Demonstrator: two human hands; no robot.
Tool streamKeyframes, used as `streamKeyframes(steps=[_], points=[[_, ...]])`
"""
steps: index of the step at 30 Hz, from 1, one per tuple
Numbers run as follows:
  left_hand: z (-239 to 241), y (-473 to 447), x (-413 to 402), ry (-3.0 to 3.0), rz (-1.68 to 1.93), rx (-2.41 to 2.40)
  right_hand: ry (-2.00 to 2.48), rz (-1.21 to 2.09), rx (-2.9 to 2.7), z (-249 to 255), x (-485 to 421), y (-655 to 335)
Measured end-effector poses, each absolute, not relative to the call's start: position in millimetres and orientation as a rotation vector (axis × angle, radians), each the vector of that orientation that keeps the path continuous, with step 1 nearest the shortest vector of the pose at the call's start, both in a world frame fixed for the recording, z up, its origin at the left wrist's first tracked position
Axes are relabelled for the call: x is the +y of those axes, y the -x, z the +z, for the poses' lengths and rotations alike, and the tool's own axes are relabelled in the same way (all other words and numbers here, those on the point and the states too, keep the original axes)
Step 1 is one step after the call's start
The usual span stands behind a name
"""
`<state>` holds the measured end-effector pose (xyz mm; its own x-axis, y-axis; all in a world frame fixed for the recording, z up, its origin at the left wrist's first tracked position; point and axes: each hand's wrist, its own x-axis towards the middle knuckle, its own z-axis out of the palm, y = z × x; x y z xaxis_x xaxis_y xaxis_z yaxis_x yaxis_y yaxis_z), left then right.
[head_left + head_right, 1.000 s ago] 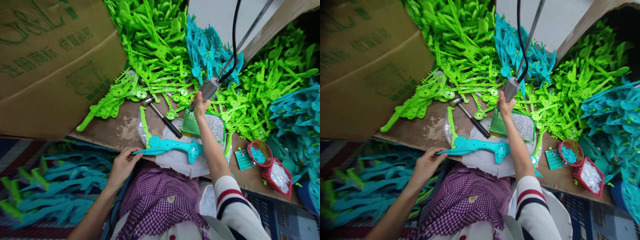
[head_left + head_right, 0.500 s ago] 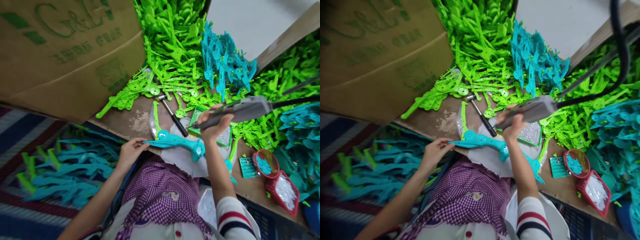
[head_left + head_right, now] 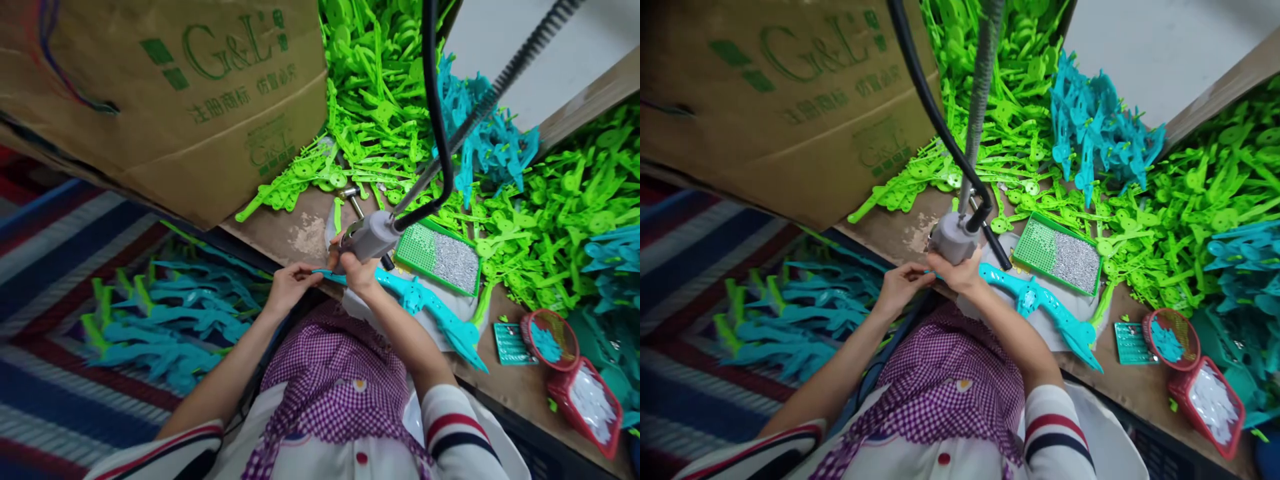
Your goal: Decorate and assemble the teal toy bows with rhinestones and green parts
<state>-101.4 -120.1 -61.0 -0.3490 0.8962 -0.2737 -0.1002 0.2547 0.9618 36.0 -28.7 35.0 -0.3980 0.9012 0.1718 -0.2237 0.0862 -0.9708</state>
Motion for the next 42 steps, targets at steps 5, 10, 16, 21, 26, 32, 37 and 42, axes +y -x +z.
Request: streamKeyframes(steps=[5, 10, 16, 21, 26, 32, 37, 42], points=[[-65, 101, -119, -0.778, 1.309, 1.552, 0.687, 1.513, -1.433, 29, -31, -30], [-62, 100, -120, -0.787, 1.292, 1.588, 0.697, 1.464, -1.505, 32, -30, -29], [-56, 100, -122, -0.806, 1.293, 1.611, 0.747, 1.418, -1.481, 42, -36, -30], [-45, 110, -127, -0.779, 1.197, 1.538, 0.867, 1.180, -1.261, 75, 0, -79], [-39, 130, -118, -0.874, 0.921, 1.513, 1.044, 0.779, -1.174, 91, 62, -156], [-40, 132, -109, -0.683, 0.919, 1.504, 1.017, 0.797, -1.145, 60, 98, -178], [-38, 125, -114, -0.642, 1.004, 1.516, 1.101, 0.802, -1.166, 48, 112, -175], [-40, 125, -114, -0.588, 1.014, 1.492, 1.108, 0.824, -1.189, 49, 115, -176]])
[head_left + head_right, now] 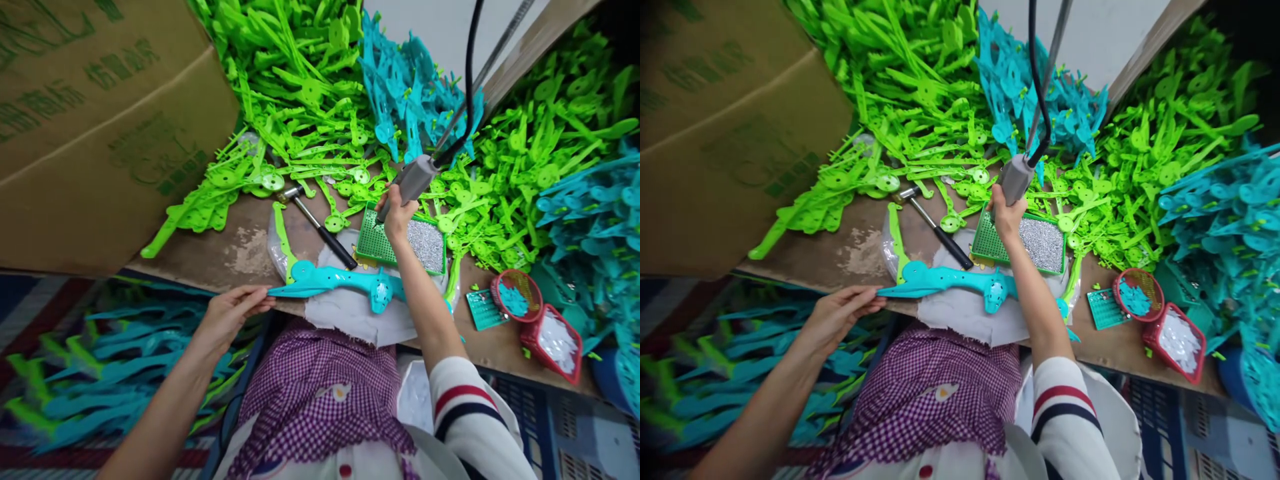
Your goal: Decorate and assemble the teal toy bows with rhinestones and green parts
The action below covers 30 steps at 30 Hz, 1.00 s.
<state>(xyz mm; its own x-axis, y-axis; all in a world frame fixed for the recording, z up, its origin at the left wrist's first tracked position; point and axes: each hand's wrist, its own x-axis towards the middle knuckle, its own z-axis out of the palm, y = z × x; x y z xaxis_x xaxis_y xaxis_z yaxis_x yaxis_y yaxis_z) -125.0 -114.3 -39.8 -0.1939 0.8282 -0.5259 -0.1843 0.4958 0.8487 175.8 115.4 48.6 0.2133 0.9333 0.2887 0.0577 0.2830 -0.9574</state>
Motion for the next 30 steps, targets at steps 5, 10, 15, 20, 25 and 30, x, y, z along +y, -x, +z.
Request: streamKeyframes(steps=[5, 10, 15, 20, 25, 30], points=[[-40, 125, -114, -0.543, 1.030, 1.469, 1.075, 0.833, -1.203, 46, 116, -174], [-39, 123, -115, -0.510, 1.044, 1.440, 1.114, 0.794, -1.169, 64, 114, -178], [-40, 123, -114, -0.485, 1.035, 1.436, 0.973, 0.813, -1.094, 91, 69, -170], [-41, 122, -112, -0.442, 1.057, 1.434, 0.804, 1.227, -1.177, 71, 6, -133], [-39, 118, -112, -0.428, 1.096, 1.421, 0.769, 1.434, -1.148, 57, -6, -115], [-42, 118, -113, -0.442, 1.112, 1.409, 0.799, 1.433, -1.192, 50, -5, -114]])
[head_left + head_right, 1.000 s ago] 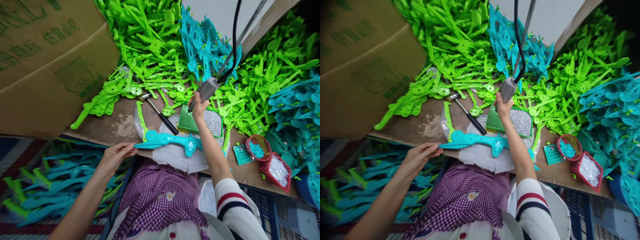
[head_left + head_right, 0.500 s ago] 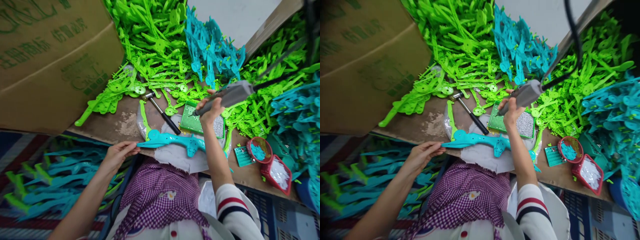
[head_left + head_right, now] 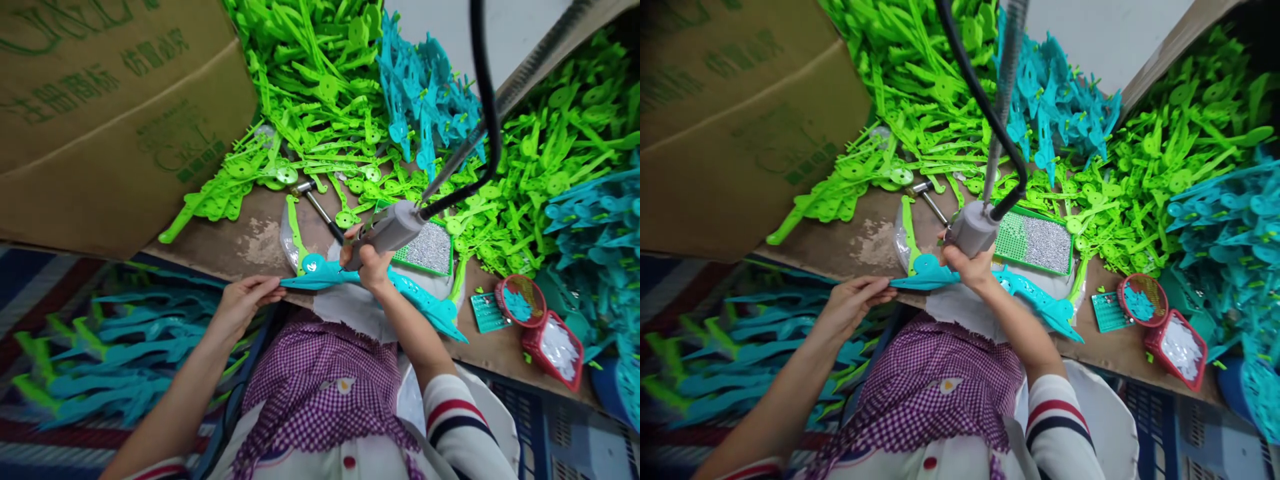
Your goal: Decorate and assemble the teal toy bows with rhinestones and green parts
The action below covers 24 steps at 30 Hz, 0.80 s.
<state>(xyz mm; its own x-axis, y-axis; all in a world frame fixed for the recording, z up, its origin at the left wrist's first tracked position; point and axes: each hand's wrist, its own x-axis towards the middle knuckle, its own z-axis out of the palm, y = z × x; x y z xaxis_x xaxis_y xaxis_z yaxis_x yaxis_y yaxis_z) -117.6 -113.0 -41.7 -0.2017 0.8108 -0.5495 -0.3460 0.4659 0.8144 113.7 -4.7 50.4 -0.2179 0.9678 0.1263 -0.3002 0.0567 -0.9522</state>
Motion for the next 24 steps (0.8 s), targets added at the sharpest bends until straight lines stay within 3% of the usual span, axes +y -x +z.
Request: streamKeyframes(steps=[17, 24], points=[[-43, 119, -113, -0.457, 1.101, 1.444, 0.840, 1.490, -1.340, 46, -2, -109], [-43, 118, -114, -0.472, 1.096, 1.460, 1.066, 0.907, -1.168, 82, 78, -159]])
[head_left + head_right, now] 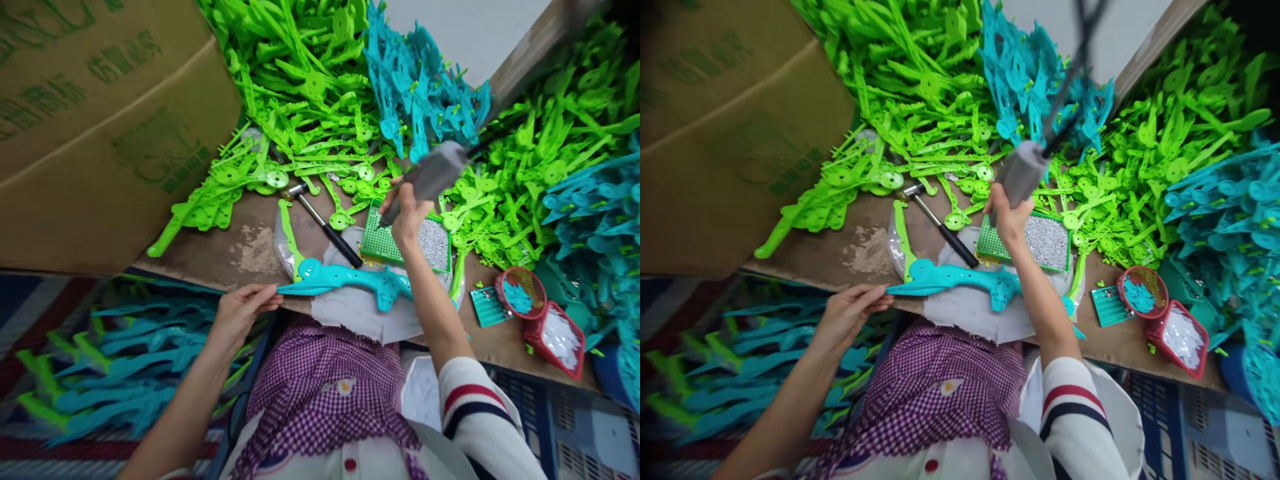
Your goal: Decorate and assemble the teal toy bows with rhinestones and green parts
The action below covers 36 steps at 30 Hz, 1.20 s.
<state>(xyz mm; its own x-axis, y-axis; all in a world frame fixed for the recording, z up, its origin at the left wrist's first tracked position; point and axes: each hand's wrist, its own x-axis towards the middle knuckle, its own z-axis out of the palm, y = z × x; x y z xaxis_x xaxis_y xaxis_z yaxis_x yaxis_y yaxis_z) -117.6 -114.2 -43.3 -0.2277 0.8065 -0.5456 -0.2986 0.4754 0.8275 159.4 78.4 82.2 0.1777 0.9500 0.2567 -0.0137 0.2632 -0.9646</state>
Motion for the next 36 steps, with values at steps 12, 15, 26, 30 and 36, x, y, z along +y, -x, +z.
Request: streamKeyframes(steps=[12, 15, 26, 30, 36], points=[[-42, 119, -115, -0.440, 1.086, 1.489, 1.117, 0.837, -1.225, 51, 117, -186], [-41, 119, -115, -0.447, 1.067, 1.490, 1.102, 0.865, -1.225, 51, 116, -186], [-40, 119, -113, -0.462, 1.065, 1.495, 1.032, 0.846, -1.149, 91, 88, -190], [-43, 118, -113, -0.444, 1.071, 1.490, 0.945, 1.045, -1.137, 88, 30, -181], [-43, 118, -114, -0.468, 1.089, 1.480, 0.955, 1.305, -1.134, 66, -11, -159]])
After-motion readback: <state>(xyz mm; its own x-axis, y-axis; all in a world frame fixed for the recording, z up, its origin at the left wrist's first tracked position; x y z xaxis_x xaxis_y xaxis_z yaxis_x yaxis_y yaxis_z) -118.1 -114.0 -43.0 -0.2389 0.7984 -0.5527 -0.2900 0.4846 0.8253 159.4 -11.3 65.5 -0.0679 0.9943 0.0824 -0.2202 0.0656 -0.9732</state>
